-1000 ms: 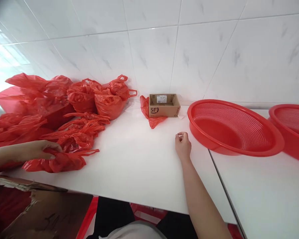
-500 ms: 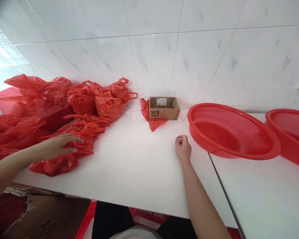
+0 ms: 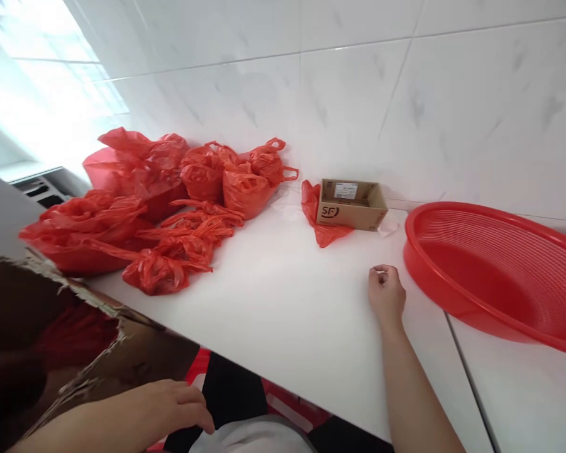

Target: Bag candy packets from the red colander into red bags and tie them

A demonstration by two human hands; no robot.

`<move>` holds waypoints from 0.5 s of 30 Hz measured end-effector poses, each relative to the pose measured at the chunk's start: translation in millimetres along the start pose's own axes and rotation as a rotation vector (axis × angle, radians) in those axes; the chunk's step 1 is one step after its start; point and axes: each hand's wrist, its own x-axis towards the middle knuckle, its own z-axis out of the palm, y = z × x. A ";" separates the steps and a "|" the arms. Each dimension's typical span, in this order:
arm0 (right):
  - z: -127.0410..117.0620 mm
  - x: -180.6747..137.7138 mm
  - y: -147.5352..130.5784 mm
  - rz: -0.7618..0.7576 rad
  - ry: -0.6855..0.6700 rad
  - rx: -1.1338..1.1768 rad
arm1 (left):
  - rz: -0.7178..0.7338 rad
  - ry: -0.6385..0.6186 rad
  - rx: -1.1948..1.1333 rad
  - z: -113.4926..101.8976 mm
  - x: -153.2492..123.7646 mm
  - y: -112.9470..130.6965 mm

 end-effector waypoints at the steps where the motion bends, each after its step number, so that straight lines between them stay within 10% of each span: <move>1: 0.6 0.6 1.4 0.000 0.004 -0.015 | -0.037 0.050 0.007 7.8 -5.5 -4.2; 8: 3.5 3.3 6.7 0.020 0.009 -0.075 | -0.363 0.800 0.150 46.0 -31.4 -65.2; 15: 2.2 2.3 5.2 0.016 0.003 -0.099 | -0.291 0.760 0.109 58.0 -24.5 -59.3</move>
